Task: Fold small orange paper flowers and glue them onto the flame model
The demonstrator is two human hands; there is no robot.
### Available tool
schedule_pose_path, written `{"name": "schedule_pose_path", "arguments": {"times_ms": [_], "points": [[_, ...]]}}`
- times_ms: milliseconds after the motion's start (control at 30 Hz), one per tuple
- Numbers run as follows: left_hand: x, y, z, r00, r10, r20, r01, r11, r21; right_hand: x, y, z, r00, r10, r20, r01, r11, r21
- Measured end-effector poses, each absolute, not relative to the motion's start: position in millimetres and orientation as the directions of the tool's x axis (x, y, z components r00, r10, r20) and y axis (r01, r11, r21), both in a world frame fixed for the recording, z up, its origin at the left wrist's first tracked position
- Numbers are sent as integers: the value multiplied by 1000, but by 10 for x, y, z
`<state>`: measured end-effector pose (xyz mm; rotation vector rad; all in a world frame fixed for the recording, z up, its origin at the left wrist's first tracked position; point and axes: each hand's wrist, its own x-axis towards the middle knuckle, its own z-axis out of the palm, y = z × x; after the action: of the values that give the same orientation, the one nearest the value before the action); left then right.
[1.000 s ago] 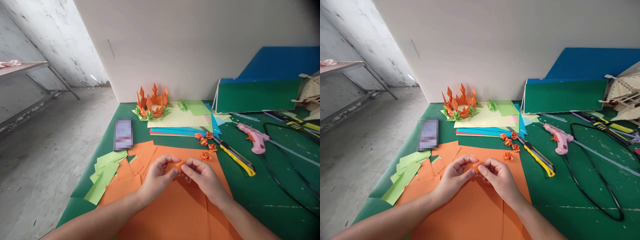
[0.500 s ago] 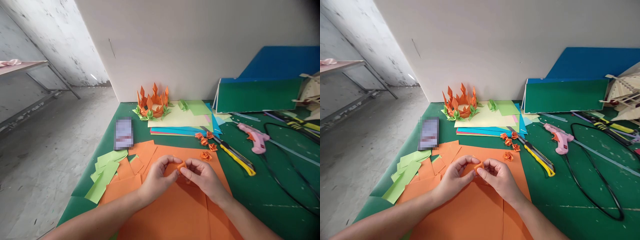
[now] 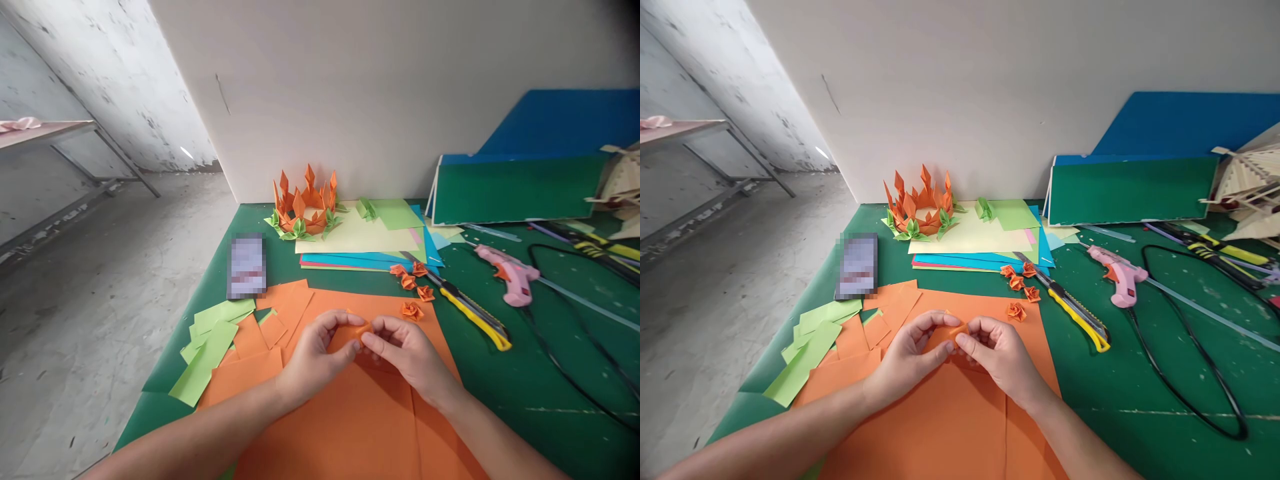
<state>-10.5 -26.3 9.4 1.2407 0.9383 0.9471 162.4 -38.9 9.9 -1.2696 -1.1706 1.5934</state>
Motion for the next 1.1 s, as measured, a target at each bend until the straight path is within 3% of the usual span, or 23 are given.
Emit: {"name": "schedule_pose_path", "arguments": {"times_ms": [167,467,667,900,1100], "points": [[-112,-269,109,333,941,-59,-98,97,991,1620,-384,94,-210,940,-268,-41,-283,-958],[-103,-251,141,337,920,-200,-177,270,946,1593,-391,84,-226,934,-276,-74,-299,-951],[-101,-246,150,319,939,-128,-104,169,980,1589,-400,94,-236,933,-272,-63,-294,-954],[-115,-272,126,303,950,80,191,-142,971,1610,-405,106,-271,941,-200,8,-206,-979],[-110,-275,108,266,964,-24,214,-35,976,1577,-431,76,-207,972,-110,121,-86,-989]]}}
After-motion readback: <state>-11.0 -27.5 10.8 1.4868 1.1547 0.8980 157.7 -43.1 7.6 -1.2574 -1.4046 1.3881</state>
